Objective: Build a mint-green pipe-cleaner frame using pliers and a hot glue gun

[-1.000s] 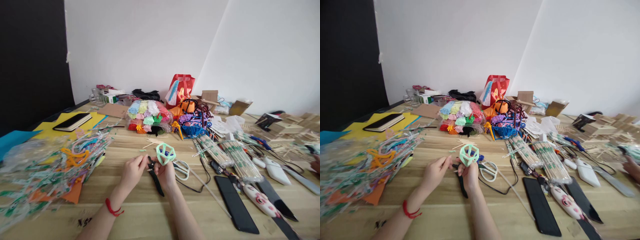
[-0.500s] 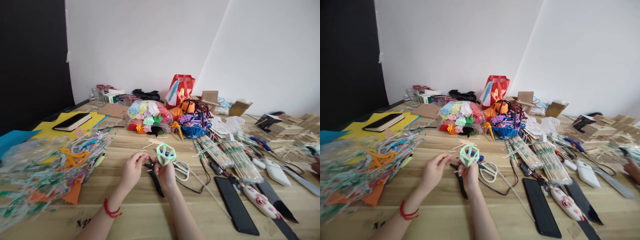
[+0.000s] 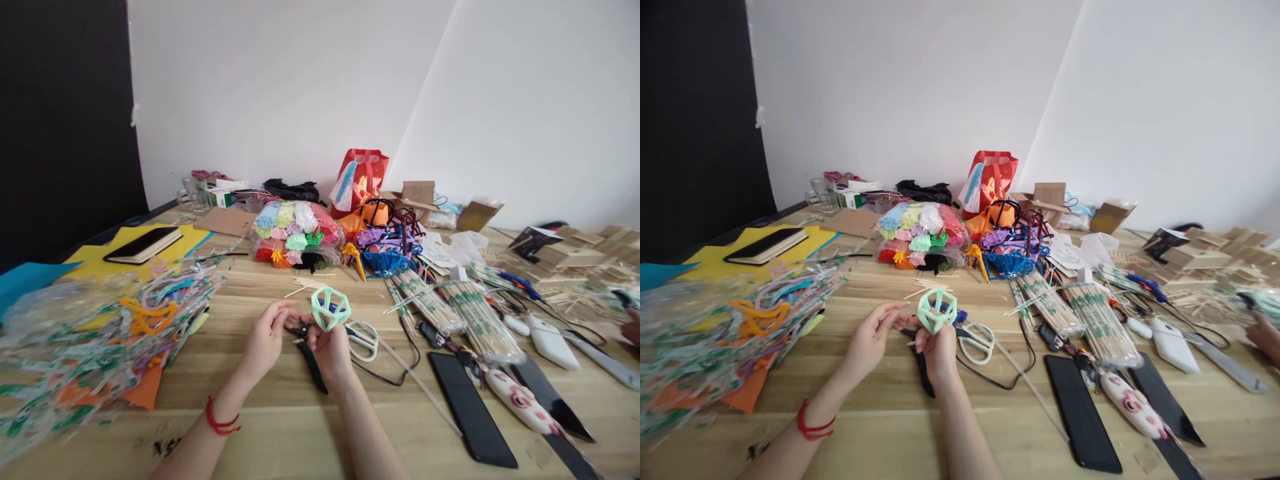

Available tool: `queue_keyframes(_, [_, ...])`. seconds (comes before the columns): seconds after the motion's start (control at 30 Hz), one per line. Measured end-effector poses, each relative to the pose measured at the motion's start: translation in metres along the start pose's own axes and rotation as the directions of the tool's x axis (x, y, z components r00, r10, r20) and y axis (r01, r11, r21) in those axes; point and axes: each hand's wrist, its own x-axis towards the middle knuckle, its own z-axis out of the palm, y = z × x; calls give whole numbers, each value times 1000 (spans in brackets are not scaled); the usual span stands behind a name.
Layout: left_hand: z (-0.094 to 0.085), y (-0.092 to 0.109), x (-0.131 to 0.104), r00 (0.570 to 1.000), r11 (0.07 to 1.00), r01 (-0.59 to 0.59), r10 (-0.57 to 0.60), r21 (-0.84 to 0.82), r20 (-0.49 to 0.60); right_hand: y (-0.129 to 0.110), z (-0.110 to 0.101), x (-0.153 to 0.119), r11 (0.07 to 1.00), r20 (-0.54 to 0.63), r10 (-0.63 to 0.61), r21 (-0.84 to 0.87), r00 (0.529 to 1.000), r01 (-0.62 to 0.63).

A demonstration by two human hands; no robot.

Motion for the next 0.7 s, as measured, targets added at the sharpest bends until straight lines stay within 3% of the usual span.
queue_keyframes(0.2, [0, 8, 1, 999, 987, 46, -42, -155, 30, -1, -1, -1, 998, 97, 66, -17, 993, -64])
queue_keyframes(0.33, [-2, 14, 2, 988, 959, 156, -155, -239, 21, -1, 0, -5, 978, 284, 207, -36, 936, -205])
queue_keyframes(0.43, [-3, 16, 2, 972, 916, 233, -232, -327, 41, -1, 1, -6, 972, 358, 224, -21, 907, -232])
queue_keyframes(0.57, [-5, 20, 1, 940, 804, 341, -284, -487, 189, -3, 2, -8, 971, 379, 232, -30, 896, -239])
queue_keyframes(0.7, [-7, 23, 1, 922, 748, 388, -317, -538, 224, -3, 4, -11, 975, 318, 223, -93, 922, -203])
